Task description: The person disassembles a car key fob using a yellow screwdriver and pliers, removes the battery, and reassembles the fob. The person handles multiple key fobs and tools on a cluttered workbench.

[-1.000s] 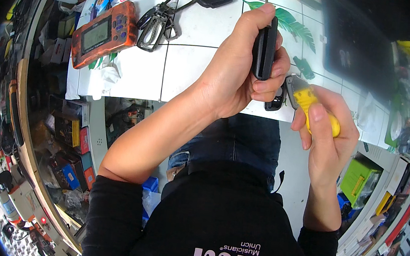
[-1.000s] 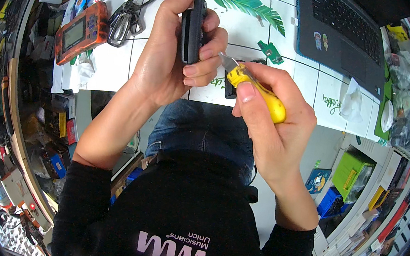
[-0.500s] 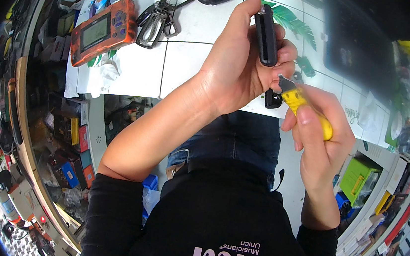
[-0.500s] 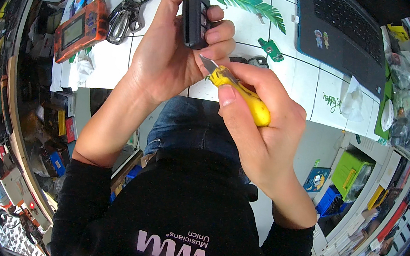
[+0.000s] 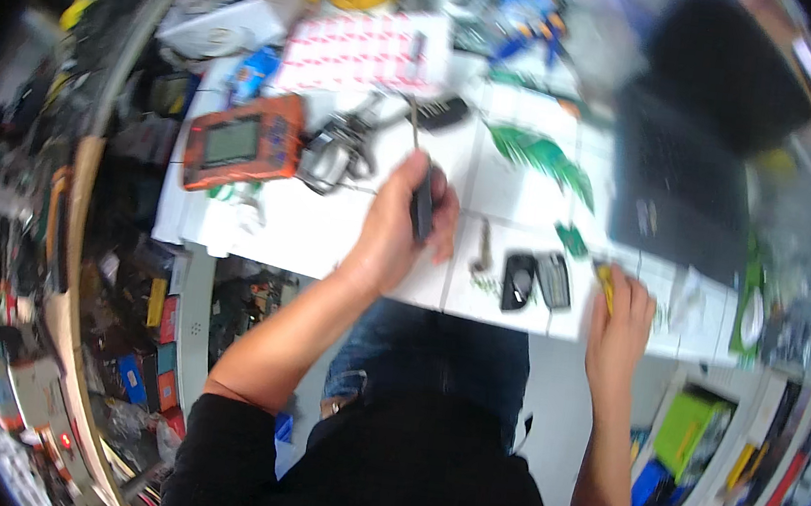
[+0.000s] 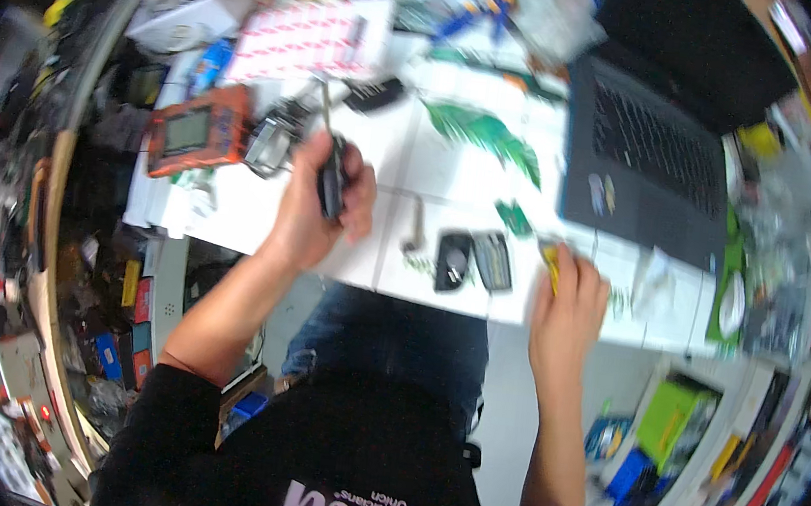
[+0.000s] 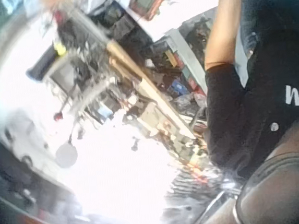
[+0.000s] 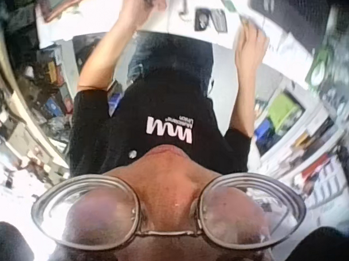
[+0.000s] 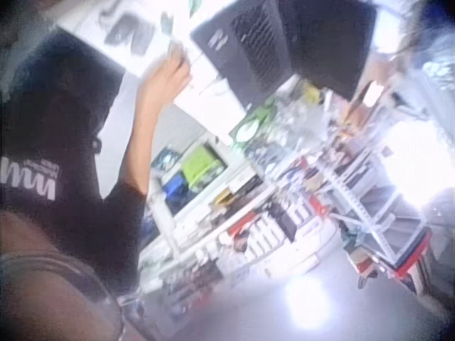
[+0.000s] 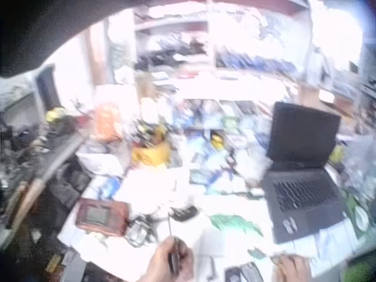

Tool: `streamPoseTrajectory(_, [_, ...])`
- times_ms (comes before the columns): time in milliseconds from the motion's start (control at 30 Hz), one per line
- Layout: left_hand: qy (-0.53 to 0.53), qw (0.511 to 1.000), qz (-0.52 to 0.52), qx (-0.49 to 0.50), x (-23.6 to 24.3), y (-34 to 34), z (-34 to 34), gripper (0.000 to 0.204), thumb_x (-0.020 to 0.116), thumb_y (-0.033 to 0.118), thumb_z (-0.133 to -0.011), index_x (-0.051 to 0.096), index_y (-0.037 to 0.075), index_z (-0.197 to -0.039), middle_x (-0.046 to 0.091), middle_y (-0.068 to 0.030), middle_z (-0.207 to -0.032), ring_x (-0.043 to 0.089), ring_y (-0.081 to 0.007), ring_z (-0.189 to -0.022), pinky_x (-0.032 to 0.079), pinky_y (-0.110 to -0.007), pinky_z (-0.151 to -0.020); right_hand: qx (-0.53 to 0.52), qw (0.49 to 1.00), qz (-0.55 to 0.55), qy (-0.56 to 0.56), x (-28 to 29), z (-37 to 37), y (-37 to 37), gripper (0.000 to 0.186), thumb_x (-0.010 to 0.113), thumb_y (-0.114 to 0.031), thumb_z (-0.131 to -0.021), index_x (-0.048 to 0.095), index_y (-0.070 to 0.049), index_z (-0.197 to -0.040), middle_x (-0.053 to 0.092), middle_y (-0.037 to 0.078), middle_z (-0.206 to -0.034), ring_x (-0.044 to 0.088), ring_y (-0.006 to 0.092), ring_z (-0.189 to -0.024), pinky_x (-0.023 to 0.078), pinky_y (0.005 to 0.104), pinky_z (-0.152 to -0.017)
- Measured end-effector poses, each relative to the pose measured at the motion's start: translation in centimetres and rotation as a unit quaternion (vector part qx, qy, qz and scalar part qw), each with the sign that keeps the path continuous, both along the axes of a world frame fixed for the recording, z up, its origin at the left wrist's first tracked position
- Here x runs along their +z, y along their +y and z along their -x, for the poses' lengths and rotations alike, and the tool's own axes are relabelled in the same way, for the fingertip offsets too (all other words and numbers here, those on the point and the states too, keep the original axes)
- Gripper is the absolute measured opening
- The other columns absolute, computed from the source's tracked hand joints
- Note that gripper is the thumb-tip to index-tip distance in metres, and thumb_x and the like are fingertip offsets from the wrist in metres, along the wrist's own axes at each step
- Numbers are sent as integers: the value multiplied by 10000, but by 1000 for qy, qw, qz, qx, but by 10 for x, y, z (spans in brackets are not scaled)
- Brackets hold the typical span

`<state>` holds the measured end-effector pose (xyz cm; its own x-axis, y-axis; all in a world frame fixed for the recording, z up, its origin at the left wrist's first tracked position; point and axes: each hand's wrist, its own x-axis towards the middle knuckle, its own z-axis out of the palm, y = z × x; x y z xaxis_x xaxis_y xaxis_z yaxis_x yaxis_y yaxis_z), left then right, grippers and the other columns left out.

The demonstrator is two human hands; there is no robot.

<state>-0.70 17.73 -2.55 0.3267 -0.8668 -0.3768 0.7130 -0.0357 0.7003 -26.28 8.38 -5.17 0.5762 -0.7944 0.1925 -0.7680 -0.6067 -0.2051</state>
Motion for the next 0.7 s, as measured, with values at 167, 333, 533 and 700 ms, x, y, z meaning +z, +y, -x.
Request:
streamPoseTrajectory(167, [-276, 961, -22, 15, -32, 38, -29, 438, 336, 470, -931, 367, 54, -798, 407, -64, -597, 399, -141, -439, 357, -275, -377, -5, 997, 78, -14, -14, 1, -6, 446, 554, -127, -829, 479, -81, -1266, 455, 155, -1208, 397, 336, -1091, 308, 441, -933])
streamPoseTrajectory(333, [-270, 958, -12, 92, -43, 58, -38, 339, 419, 379, -918, 383, 50, -846, 431, -50, -703, 415, -100, -548, 397, -249, -428, 63, 985, 115, -109, 36, -31, -24, 344, 560, -86, -824, 551, -35, -1164, 502, 163, -1133, 439, 311, -1048, 344, 406, -895])
streamPoseTrajectory(533, [-268, 957, 6, 107, -58, 59, -40, 359, 485, 396, -884, 404, 46, -879, 427, -42, -710, 415, -95, -557, 383, -240, -424, 245, 930, -50, -269, 126, -226, -85, 297, 593, -123, -824, 577, -38, -1108, 589, 99, -947, 569, 169, -831, 443, 258, -692])
streamPoseTrajectory(700, [-286, 955, -24, 72, -59, 54, -44, 362, 507, 390, -875, 411, 40, -876, 438, -37, -692, 431, -99, -546, 385, -237, -425, 171, 937, -172, -251, 127, -386, -149, 409, 587, -307, -838, 556, -41, -1147, 657, 151, -851, 641, 223, -664, 486, 349, -626])
